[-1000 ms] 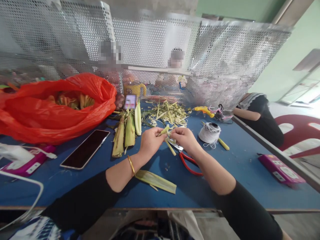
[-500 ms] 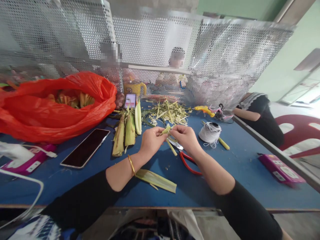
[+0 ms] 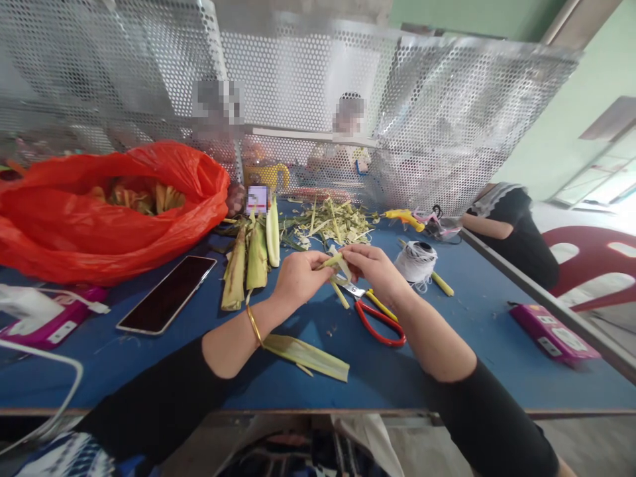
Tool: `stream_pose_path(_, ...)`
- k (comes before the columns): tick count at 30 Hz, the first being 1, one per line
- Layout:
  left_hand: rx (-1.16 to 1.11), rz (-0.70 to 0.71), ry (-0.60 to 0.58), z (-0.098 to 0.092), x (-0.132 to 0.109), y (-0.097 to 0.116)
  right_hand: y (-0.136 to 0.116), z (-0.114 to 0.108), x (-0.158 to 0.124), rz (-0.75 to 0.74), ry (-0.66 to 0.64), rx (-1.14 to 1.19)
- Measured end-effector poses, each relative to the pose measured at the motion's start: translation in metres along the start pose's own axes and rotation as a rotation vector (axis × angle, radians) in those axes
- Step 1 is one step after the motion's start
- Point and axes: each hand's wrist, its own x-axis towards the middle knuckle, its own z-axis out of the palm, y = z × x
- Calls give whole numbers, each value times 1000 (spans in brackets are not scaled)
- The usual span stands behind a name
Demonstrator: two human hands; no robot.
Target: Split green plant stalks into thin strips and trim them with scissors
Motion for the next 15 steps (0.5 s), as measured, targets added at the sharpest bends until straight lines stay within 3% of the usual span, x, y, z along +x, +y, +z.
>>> stream_pose_path(6, 82, 62, -80, -3, -3, 7, -7, -9, -3, 41, 10, -12)
stream_pose_path(11, -55, -48, -348, -5, -6, 13, -15, -27, -6, 196, -169, 38)
stream_pose_path(15, -149, -167, -534, -5, -6, 12, -15, -29, -5, 175, -100, -51)
